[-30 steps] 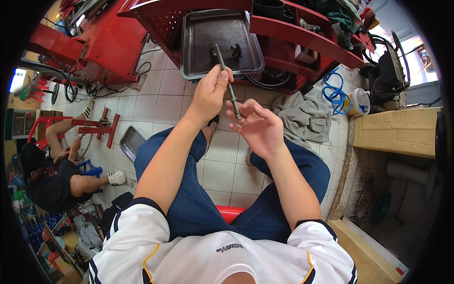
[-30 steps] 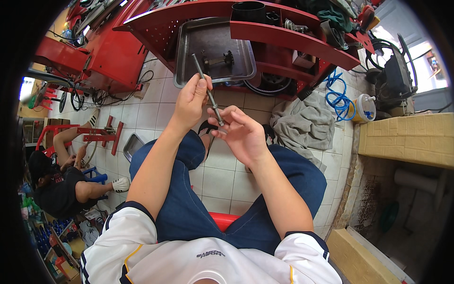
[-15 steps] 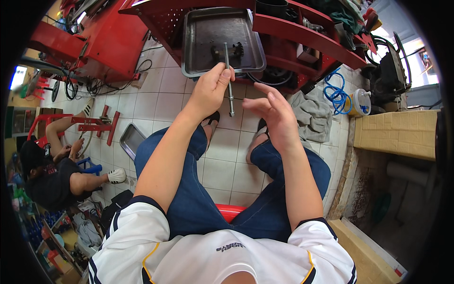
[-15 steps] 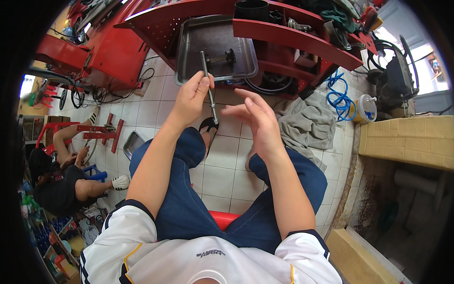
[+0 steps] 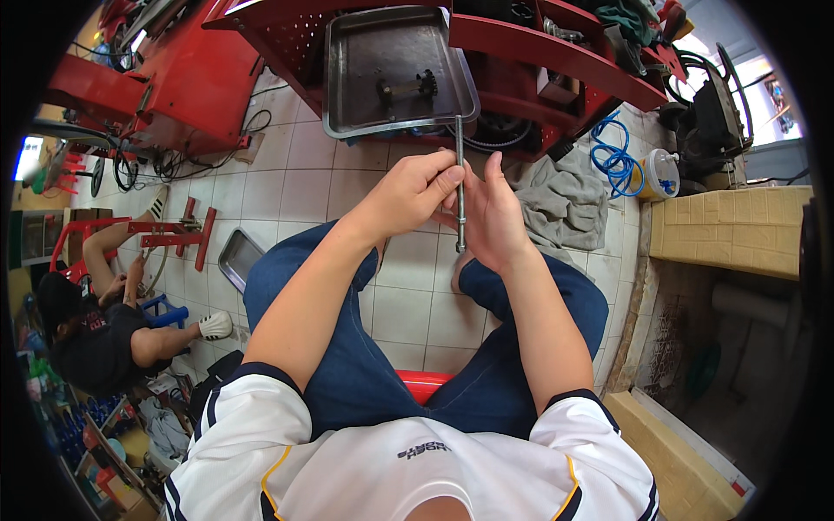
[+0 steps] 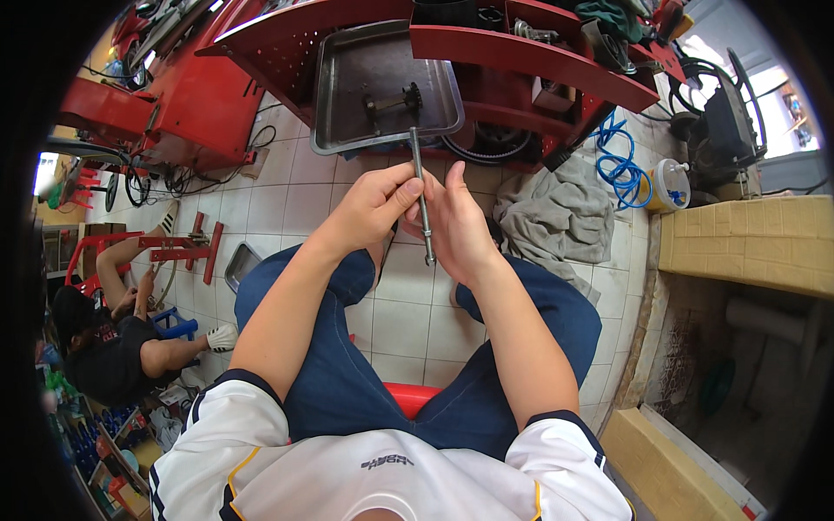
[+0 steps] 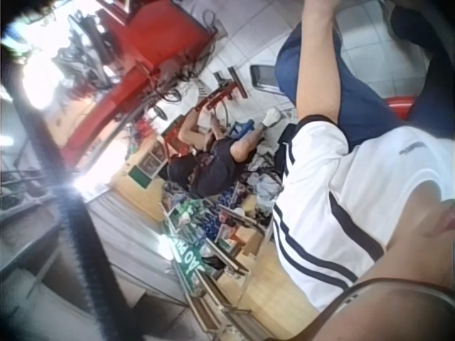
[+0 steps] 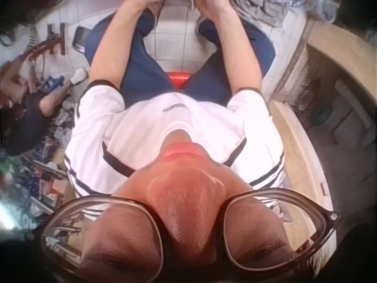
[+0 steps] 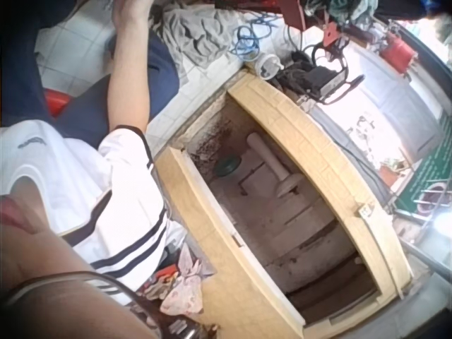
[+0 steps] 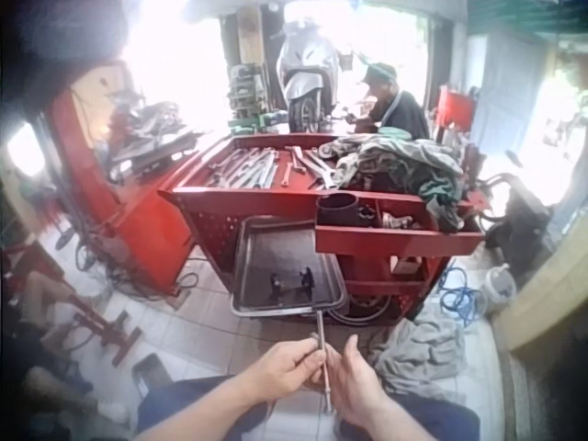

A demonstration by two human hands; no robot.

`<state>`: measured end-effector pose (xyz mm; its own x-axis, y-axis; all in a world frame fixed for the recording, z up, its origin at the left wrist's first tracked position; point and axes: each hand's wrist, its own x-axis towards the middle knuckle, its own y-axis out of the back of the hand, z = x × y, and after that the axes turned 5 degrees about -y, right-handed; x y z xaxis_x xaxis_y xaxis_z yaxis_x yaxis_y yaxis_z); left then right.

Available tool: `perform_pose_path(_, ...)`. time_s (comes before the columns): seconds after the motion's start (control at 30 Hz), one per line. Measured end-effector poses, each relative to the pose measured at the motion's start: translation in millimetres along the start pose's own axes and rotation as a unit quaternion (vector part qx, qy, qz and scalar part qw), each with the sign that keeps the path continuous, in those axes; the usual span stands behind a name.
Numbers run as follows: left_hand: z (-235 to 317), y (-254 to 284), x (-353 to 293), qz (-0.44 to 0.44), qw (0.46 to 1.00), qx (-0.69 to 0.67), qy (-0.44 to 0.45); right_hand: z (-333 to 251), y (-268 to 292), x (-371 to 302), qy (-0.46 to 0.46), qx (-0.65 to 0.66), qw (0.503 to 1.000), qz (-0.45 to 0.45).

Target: The person sits on the floor in a workshop and assembles a mechanical component. They insert a long metal rod into a cylindrical housing, attach a small metal piece to the rod, and then fit a larger circular gear-like part onto the assembly. The person manipulates the parts with their hands to align and secure them.

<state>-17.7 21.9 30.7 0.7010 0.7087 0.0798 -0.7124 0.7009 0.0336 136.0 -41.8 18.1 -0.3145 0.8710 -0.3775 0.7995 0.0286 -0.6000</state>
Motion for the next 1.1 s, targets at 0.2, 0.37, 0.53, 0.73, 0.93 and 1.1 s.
perform_pose_path(0.2, -5.3, 15.0, 3.8, 0.022, 0.994, 0.109, -0.023, -8.5, -2.1, -2.9, -0.014, -0.007, 1.000, -0.015)
perform_pose_path(0.37, -1.2, 29.4, 4.5, 0.058, 0.985, 0.156, -0.032, -24.5, 1.7, -12.9, -0.031, -0.050, 0.998, 0.031)
perform_pose_path(0.53, -4.0, 49.5, 6.4, 0.092, 0.974, 0.205, -0.031, -40.5, 24.9, -20.7, 0.001, -0.111, 0.993, -0.031)
perform_pose_path(0.73, -4.4, 43.0, 7.4, 0.097, 0.987, 0.127, -0.019, -27.3, 26.9, -7.8, 0.015, -0.150, 0.983, 0.109)
perform_pose_path(0.93, -7.4, -12.0, 2.5, 0.019, 0.997, -0.075, -0.011, 2.7, 13.4, 11.6, -0.010, 0.034, 0.995, 0.098)
perform_pose_path(1.1, -8.9, -25.6, 2.3, -0.060, 0.998, -0.020, -0.025, 20.3, 13.6, 10.1, -0.042, 0.061, 0.983, 0.169)
